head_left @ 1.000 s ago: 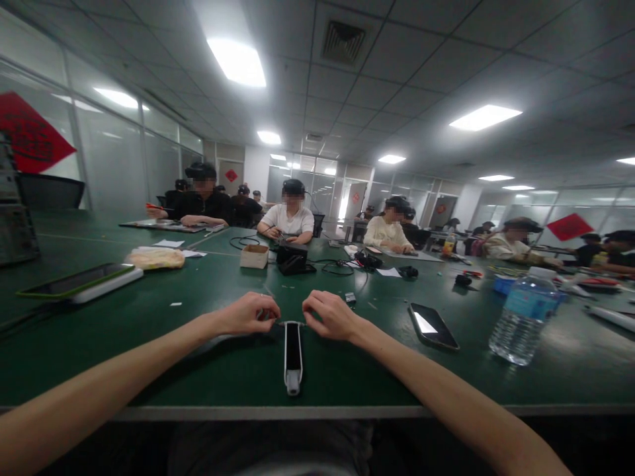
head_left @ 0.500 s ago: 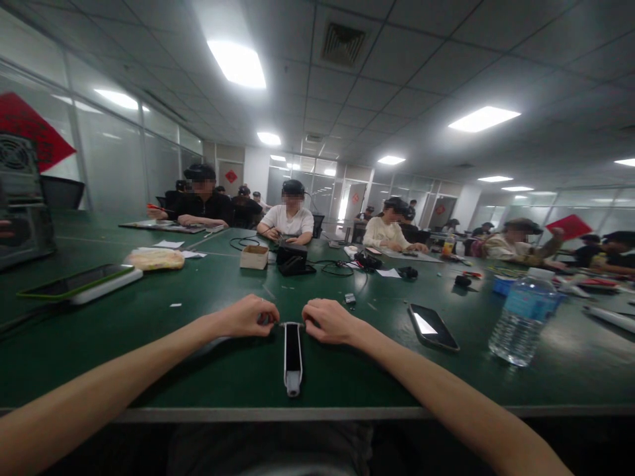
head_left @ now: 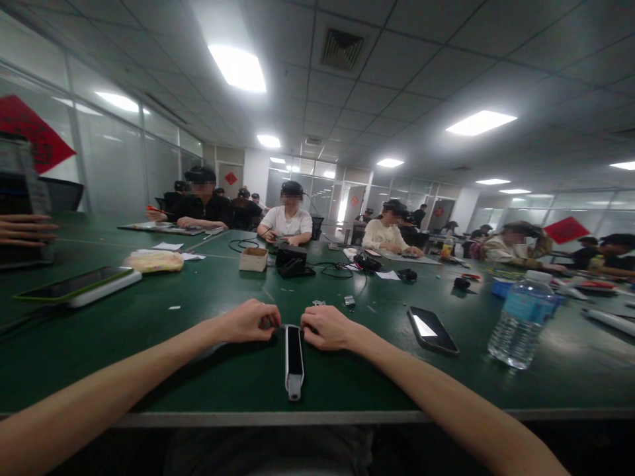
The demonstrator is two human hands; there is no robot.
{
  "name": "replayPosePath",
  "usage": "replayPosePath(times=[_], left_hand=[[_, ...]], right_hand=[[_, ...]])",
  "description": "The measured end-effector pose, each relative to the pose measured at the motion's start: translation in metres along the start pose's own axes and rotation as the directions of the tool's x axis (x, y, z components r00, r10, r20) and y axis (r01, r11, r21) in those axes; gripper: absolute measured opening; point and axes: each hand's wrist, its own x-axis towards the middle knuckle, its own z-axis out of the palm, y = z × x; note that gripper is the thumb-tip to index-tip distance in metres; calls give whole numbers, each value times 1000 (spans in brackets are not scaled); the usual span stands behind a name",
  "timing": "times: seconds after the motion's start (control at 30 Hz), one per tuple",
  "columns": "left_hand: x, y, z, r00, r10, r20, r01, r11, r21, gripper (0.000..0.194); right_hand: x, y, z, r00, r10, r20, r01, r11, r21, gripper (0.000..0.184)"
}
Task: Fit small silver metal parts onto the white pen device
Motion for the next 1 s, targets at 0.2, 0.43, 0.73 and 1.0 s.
replayPosePath(times=[0.2,0.43,0.73,1.0], left_hand=[[-1,1,0,1000,9,-8,-9,1000,-16,19],[0,1,3,1000,-12,-26,12,1000,-17,17],[0,-1,8,998,-47,-41,43,995,-90,19],[-1,0,7,999,-26,-44,21,994,-111,21]], right_hand=[[-1,1,3,1000,-9,-21,10,999,33,19],[-1,1,3,1000,-8,-11,9,999,54,19],[-2,2,3,1000,-17,-10,18,997,72,16],[-3,4,5,999,-38,-13,39,995,92,15]])
